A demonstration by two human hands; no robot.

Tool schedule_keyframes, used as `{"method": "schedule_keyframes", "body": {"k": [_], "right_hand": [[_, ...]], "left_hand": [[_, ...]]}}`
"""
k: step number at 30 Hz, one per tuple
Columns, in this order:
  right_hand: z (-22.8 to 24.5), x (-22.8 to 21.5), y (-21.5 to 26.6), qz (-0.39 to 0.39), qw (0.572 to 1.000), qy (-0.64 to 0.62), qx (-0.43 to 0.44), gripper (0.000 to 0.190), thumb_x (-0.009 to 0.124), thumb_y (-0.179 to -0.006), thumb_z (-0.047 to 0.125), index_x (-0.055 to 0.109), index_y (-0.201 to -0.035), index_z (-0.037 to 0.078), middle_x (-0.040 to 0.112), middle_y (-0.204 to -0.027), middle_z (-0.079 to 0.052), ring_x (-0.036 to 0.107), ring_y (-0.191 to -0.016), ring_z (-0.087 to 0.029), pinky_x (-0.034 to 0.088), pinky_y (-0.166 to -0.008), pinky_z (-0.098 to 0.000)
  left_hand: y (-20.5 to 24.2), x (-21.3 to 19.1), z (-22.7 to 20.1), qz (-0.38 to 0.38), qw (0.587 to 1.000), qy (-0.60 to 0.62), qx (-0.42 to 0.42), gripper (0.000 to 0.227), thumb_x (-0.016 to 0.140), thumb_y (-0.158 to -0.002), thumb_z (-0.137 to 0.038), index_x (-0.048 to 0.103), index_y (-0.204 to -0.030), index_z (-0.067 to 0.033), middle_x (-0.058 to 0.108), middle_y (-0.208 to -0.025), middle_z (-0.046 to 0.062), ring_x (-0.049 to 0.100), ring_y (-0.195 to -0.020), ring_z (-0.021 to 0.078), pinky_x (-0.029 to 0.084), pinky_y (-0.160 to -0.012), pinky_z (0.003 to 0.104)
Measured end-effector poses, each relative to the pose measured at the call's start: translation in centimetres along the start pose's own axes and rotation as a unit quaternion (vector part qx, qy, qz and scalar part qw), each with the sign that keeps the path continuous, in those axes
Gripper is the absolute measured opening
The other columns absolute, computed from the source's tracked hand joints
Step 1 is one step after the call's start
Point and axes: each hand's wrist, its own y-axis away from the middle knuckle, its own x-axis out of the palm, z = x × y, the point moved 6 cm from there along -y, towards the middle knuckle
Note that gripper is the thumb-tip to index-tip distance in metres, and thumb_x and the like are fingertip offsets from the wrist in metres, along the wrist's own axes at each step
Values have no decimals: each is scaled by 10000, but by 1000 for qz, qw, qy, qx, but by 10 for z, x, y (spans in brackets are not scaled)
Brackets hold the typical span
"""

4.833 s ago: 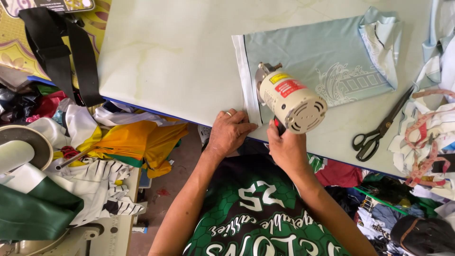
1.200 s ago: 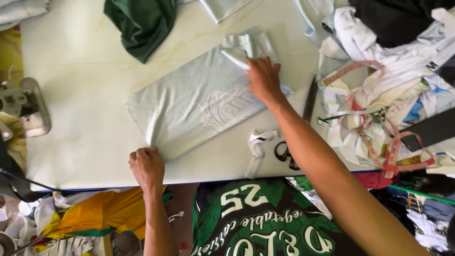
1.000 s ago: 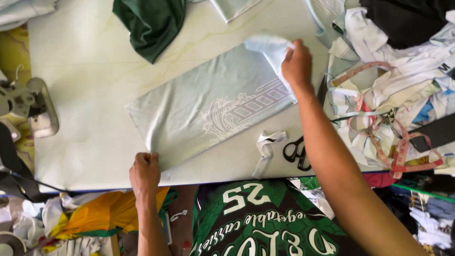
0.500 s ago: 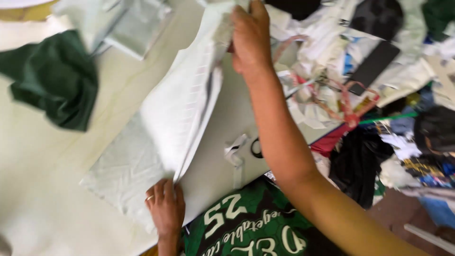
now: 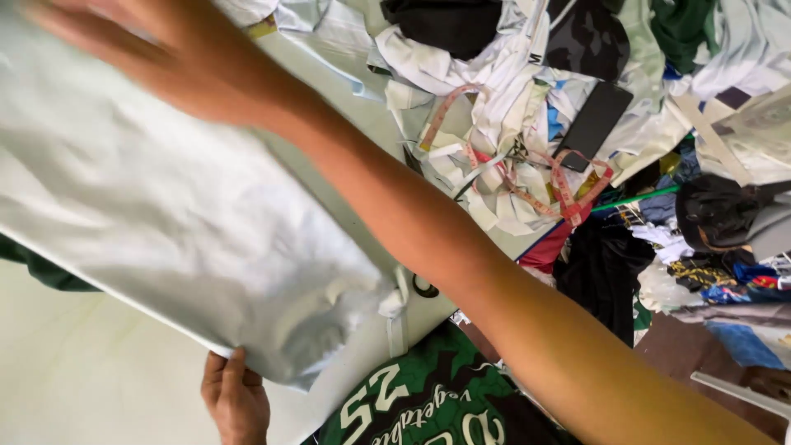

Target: The person cuts a light blue patterned fabric using shears, measures it with a tape measure, and uses a sewing machine to stitch the edges. They then mark the fabric with a pen and fold it.

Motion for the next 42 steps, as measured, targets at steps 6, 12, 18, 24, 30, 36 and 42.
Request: {"method": "schedule_keyframes", "body": {"k": [6, 12, 18, 24, 30, 36, 42], "right_hand": [[-160, -183, 294, -131, 907, 242, 320, 598, 552, -644, -85, 710, -1195, 82, 647, -887, -11, 568, -747, -110, 463, -660, -256], [-143, -296, 460, 106, 678, 661, 303, 349, 826, -711, 148, 704, -1032, 86, 720, -983, -134, 643, -946, -400, 436, -812, -491], [-130, -304, 461, 40, 702, 646, 297, 94, 702, -954, -25, 721, -1026, 31, 681, -915, -138, 609, -867, -354, 341, -666, -440], [-29, -251, 369, -188, 855, 379, 301, 331, 495, -1110, -144, 491, -1381, 48, 624, -991, -204, 650, -716, -280, 591, -670, -424], [-44, -134, 377, -282, 705, -368, 537, 232, 677, -857, 70, 755, -1044, -41, 741, -868, -159, 684, -670, -191, 566, -545, -225], [-36, 20, 403, -115, 818, -356, 436, 424, 681, -919, 9, 603, -1328, -72, 694, -973, -183, 701, -745, -260, 627, -648, -370], [-34, 91, 399, 45, 901, -149, 404, 284, 606, -1023, 190, 645, -1236, 5, 718, -852, -142, 643, -676, -144, 525, -590, -269]], "left_hand": [[29, 1, -3, -56, 968, -230, -85, 205, 733, -906, -133, 606, -1007, -9, 643, -783, 108, 543, -708, 156, 443, -599, 314], [54, 23, -30, -54, 967, -210, -136, 543, 671, -874, -115, 539, -1382, 27, 734, -1026, 176, 623, -852, 219, 505, -731, 342], [75, 25, -37, -78, 982, -119, -120, 588, 579, -933, -167, 387, -1484, -91, 535, -937, 62, 591, -830, 191, 525, -641, 339], [89, 15, -38, -123, 944, -273, -138, 624, 584, -910, -124, 381, -1498, -80, 631, -1077, 121, 662, -670, 187, 646, -665, 341], [85, 8, -14, -44, 826, -497, 263, 358, 596, -970, -26, 623, -1326, -3, 586, -1253, 222, 628, -1119, 370, 600, -888, 485], [86, 22, -5, -83, 691, -612, 376, 93, 724, -922, -240, 786, -929, -172, 605, -1173, 14, 603, -1056, 221, 511, -782, 341], [61, 56, -1, -64, 624, -615, 479, 191, 768, -861, -262, 767, -1049, -231, 661, -1028, -37, 624, -1006, 181, 461, -794, 334]]}}
